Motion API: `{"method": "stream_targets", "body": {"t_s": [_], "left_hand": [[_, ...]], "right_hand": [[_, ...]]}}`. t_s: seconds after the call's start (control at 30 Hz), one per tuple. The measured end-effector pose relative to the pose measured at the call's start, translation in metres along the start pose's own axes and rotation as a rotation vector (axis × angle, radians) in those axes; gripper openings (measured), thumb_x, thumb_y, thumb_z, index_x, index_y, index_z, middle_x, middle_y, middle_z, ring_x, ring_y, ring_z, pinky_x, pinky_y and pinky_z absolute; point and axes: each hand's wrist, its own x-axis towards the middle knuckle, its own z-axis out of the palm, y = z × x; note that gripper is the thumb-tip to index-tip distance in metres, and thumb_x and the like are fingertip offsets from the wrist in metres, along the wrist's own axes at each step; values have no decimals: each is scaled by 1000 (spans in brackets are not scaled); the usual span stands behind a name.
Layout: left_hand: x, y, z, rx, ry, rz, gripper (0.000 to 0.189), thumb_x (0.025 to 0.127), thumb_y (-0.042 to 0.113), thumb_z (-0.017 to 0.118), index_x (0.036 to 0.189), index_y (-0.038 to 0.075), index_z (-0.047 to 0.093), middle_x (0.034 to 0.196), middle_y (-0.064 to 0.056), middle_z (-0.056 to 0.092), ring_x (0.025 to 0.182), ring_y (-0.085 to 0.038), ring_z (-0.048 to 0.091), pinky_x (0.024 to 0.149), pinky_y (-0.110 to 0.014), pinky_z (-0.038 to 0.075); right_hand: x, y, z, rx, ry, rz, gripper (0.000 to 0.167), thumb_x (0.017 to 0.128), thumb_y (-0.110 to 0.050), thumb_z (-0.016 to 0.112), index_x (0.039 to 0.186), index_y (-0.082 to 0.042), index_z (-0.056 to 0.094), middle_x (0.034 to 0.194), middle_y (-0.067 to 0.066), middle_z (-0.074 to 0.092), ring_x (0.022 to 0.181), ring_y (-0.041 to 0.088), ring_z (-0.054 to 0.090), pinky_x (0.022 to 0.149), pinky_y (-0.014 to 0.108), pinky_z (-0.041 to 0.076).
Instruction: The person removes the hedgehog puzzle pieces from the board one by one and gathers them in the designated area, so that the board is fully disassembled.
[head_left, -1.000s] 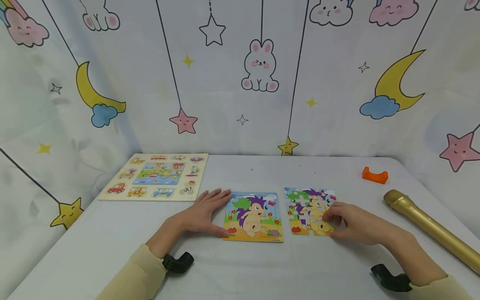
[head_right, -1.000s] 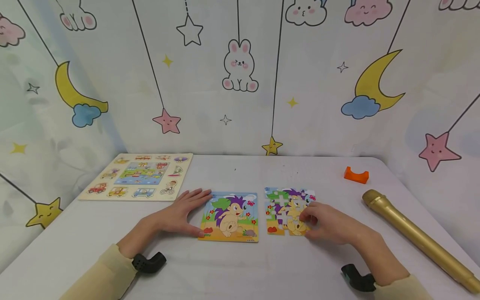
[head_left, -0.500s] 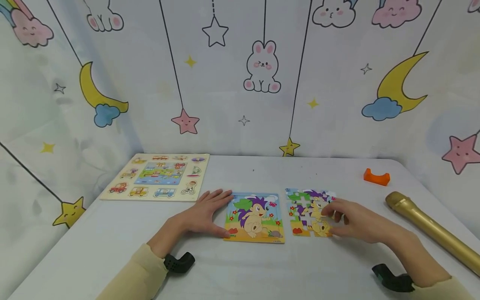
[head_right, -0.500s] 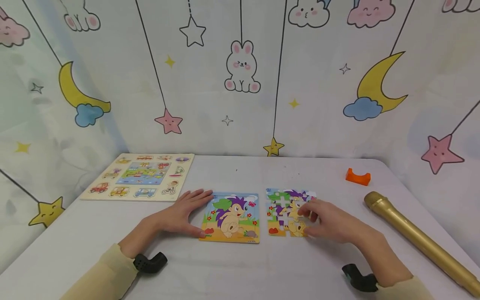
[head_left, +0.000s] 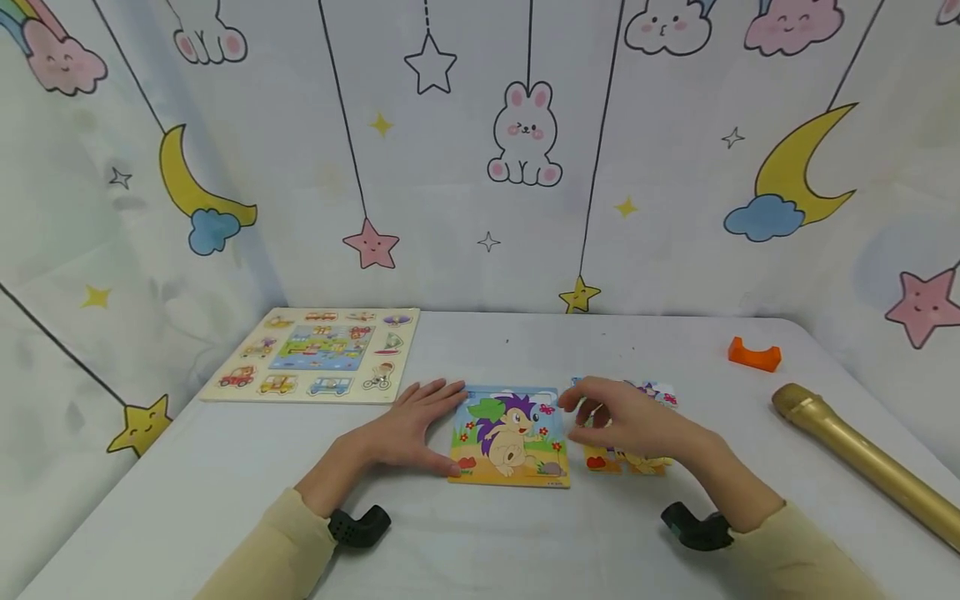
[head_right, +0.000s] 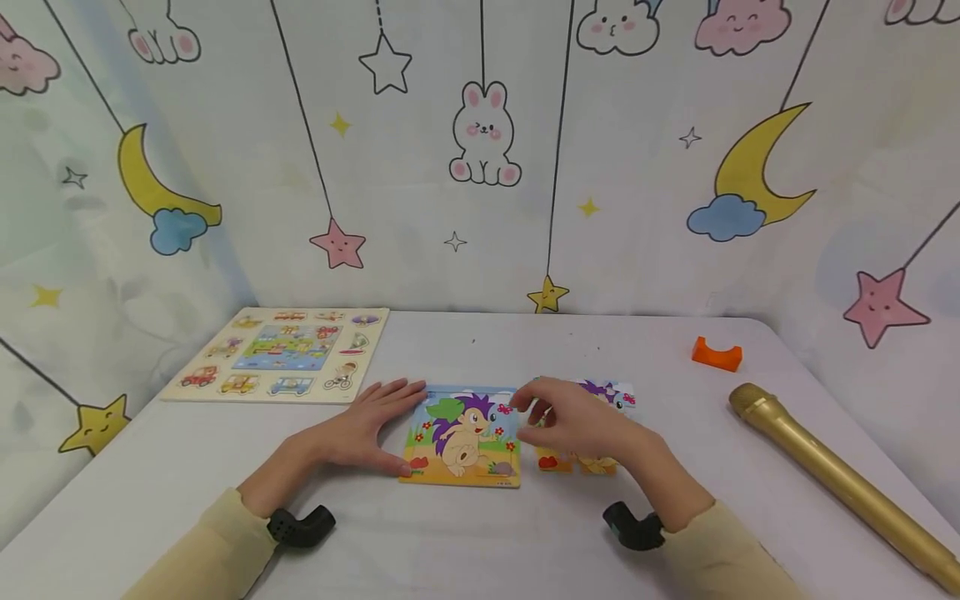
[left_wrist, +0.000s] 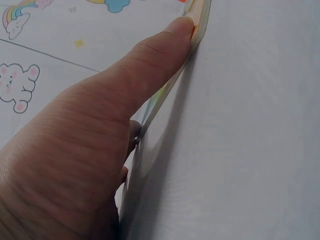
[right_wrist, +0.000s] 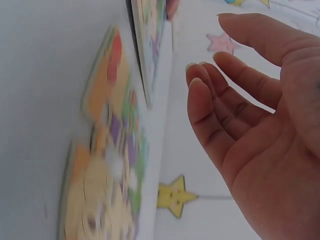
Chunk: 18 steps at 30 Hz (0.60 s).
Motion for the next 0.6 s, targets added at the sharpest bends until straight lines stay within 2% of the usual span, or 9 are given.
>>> {"method": "stream_targets", "body": {"t_s": [0.2,0.6], "left_hand": [[0,2,-1,-7,-4,-7,105,78,62,76,159,11,32,167,-3,22,153,-31,10,121,-55,1],[0,0,0,-9,-5,-1,105,78,62,75,160,11,31,167,-4,22,153,-32,10,121,-55,1]], "right_hand": [[19,-5,20,6,-60,23,34,91,-24,77,118,-7,65,105,0,63,92,15,60,77,26,55],[25,-2,32,-8,-123,80,31,89,-25,79,114,-12,66,102,-5,60,90,17,56,79,30,52]]}}
